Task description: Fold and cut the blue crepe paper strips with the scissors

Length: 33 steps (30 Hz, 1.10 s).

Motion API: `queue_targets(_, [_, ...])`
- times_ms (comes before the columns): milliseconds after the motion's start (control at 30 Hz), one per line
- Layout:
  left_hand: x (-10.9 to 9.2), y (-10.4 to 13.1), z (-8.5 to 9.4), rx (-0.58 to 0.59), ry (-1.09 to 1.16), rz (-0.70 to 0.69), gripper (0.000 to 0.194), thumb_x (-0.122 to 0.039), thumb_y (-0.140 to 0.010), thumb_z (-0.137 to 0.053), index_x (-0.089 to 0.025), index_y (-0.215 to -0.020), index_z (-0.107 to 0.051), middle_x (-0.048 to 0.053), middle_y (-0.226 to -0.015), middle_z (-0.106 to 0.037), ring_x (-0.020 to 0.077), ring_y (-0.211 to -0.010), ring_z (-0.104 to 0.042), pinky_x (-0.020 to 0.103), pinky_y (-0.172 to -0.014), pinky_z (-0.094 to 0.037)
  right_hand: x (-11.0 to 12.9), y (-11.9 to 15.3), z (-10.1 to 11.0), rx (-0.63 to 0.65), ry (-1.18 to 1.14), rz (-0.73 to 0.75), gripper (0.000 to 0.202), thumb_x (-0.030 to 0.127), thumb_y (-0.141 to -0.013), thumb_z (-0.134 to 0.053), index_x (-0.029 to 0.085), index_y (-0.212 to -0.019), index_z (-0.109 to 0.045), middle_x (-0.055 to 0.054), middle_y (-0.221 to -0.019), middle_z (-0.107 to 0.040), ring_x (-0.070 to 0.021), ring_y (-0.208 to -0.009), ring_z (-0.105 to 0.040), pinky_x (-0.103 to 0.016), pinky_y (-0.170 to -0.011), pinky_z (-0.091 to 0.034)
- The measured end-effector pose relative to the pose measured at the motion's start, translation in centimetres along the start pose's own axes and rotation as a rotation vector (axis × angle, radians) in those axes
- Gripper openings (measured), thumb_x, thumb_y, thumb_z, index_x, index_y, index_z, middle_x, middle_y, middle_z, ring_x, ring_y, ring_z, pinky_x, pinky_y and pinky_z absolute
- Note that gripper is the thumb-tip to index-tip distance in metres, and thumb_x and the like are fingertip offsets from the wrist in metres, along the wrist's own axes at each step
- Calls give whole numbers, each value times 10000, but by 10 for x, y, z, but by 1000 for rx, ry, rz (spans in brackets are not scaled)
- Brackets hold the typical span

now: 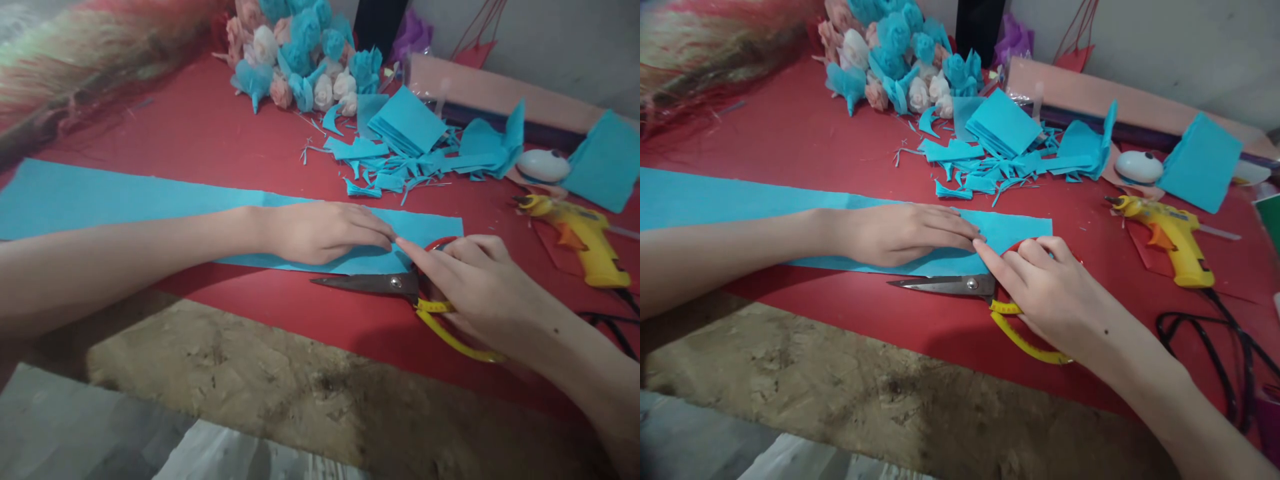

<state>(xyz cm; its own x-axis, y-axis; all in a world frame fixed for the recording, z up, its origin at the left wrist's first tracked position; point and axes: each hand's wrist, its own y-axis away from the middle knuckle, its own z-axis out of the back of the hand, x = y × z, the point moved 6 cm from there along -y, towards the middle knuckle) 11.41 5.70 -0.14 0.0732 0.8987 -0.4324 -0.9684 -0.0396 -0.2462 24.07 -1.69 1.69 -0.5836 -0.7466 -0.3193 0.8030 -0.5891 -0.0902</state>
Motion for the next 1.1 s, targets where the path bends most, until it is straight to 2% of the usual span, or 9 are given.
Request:
queue_targets(133, [0,1,0,-1,29,14,430,-103,-891,-297,-69,-1250,-531,144,-1343,-522,191,-1282,-448,306,-1098,-331,0,2,4,-12,-34,16,436,53,-889,-305,8,-1319,-362,-41,-719,-579,-226,-743,-417,-352,-730,-310])
queue_targets(233, [0,0,0,15,58,18,430,-110,-899,-296,-45,-1258,-524,155,-1350,-515,195,-1290,-441,296,-1106,-316,2,4,8,-35,-44,57,399,50,-897,-321,16,-1284,-412,-27,-687,-559,-207,-707,-386,-336,-715,-310])
queue_targets(333, [0,0,0,31,78,45,425,-126,-910,-298,-67,-1268,-521,137,-1360,-510,185,-1297,-433,296,-1112,-308,3,5,7,-30,-61,63,372,51,-891,-323,49,-1225,-487,-31,-681,-558,-210,-707,-381,-339,-716,-312])
queue_targets(467, [1,0,3,21,120,59,420,-159,-918,-290,-79,-1250,-533,132,-1368,-503,178,-1311,-417,307,-1117,-309,4,5,4,-38,-113,54,370,48,-868,-313,84,-1135,-566,-38,-670,-570,-223,-720,-395,-351,-718,-316])
queue_targets(600, [0,0,7,43,170,60,408,-169,-915,-303,-86,-1229,-549,135,-1361,-508,171,-1315,-413,302,-1114,-312,2,10,4,-26,-139,47,407,33,-799,-354,86,-1136,-578,-40,-675,-591,-230,-718,-408,-360,-702,-320])
queue_targets(767, [-2,0,10,50,145,84,369,-164,-917,-348,-78,-1171,-601,133,-1308,-557,178,-1266,-469,280,-1090,-345,-7,33,8,51,-157,19,452,29,-718,-420,121,-1127,-588,-39,-696,-619,-223,-719,-433,-355,-677,-324])
queue_targets(867, [-5,-1,9,37,137,48,381,-192,-936,-339,-56,-1178,-599,148,-1311,-553,185,-1269,-469,278,-1091,-346,-15,54,6,131,-107,-29,455,36,-746,-457,165,-1166,-575,-49,-754,-641,-228,-754,-456,-359,-687,-335])
queue_targets(967, [-4,0,6,52,119,57,388,-208,-945,-330,-98,-1234,-565,117,-1360,-516,170,-1303,-434,278,-1108,-324,-19,71,6,154,-73,-79,421,103,-784,-483,203,-1180,-583,-53,-754,-643,-235,-748,-469,-377,-683,-337])
queue_targets(1100, [-7,1,-1,80,28,-5,420,-189,-920,-343,-98,-1290,-520,121,-1421,-440,200,-1358,-356,330,-1156,-250,-19,80,6,181,20,-177,410,137,-795,-495,223,-1183,-596,-45,-731,-630,-238,-733,-476,-410,-708,-329])
